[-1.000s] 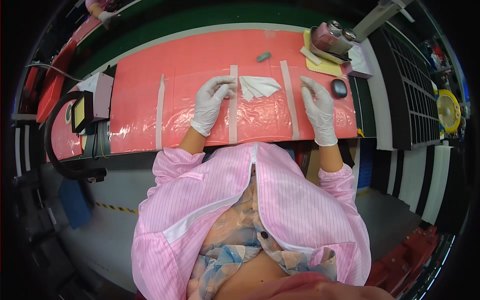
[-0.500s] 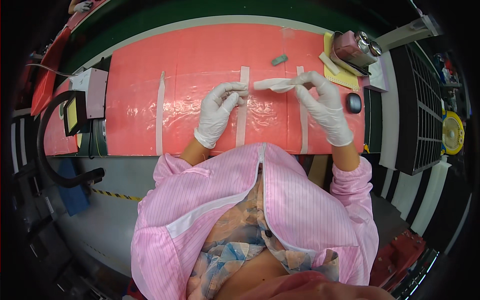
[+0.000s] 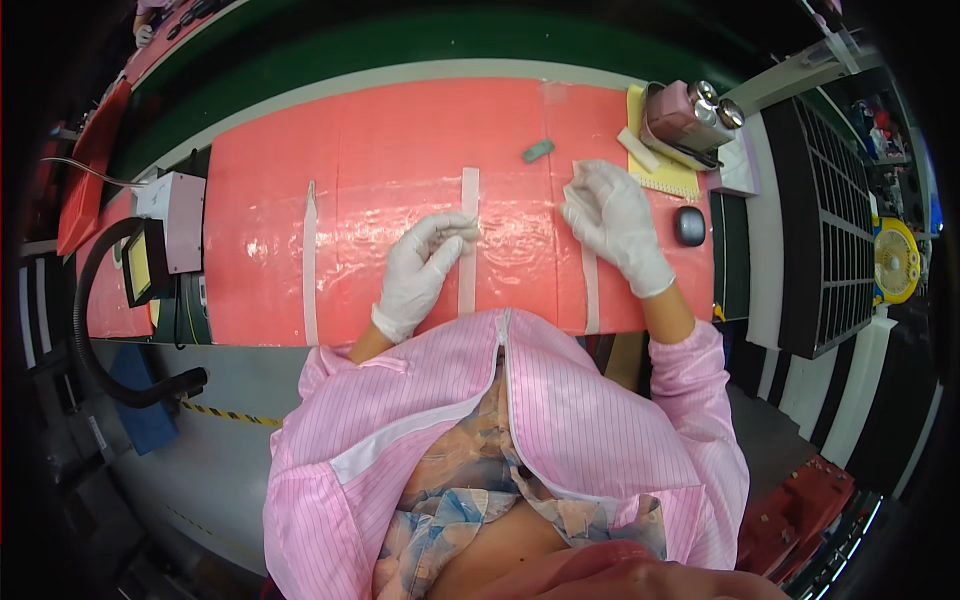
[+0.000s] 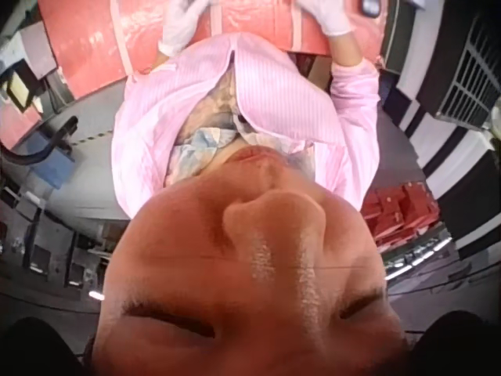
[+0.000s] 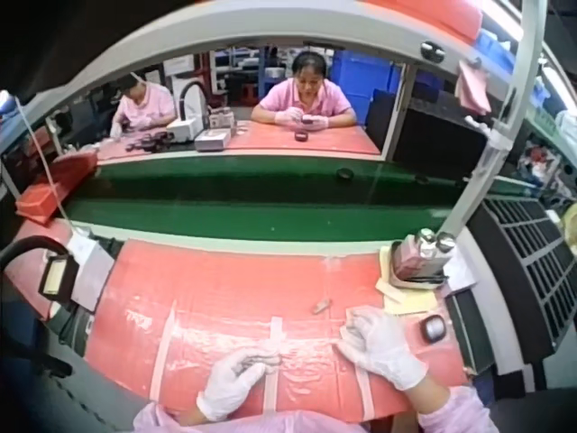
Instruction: Inspecting and cleaning small electronic earbud cases at an industrial workstation.
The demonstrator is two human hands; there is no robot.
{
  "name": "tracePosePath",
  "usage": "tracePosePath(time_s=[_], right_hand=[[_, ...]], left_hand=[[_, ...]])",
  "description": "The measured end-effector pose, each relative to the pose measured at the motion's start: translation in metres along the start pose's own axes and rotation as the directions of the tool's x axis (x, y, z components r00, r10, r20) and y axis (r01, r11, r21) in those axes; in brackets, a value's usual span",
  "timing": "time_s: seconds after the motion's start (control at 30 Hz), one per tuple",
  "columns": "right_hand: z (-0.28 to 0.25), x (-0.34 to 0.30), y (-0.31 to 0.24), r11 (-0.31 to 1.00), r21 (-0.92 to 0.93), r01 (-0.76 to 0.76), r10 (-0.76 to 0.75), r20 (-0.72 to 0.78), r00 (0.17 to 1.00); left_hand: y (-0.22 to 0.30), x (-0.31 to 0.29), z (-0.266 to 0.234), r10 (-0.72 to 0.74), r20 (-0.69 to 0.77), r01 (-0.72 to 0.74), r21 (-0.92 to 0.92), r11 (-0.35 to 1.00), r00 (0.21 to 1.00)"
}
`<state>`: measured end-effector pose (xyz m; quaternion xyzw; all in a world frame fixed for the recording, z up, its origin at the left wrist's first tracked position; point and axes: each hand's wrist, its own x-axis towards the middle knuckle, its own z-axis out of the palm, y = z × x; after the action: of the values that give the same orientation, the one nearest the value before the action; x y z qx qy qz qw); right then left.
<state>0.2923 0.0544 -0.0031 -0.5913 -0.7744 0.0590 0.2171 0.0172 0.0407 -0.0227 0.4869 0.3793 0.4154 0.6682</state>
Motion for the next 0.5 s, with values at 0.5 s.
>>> tracePosePath(time_s=[0.5], right_hand=[[0.024, 0.022, 0.003, 0.924, 0.357, 0.136, -0.035, -0.276, 0.961]], left_hand=[[0.109, 0.305, 0.042, 0.169, 0.390, -0.394, 0.919, -0.015, 0.905]])
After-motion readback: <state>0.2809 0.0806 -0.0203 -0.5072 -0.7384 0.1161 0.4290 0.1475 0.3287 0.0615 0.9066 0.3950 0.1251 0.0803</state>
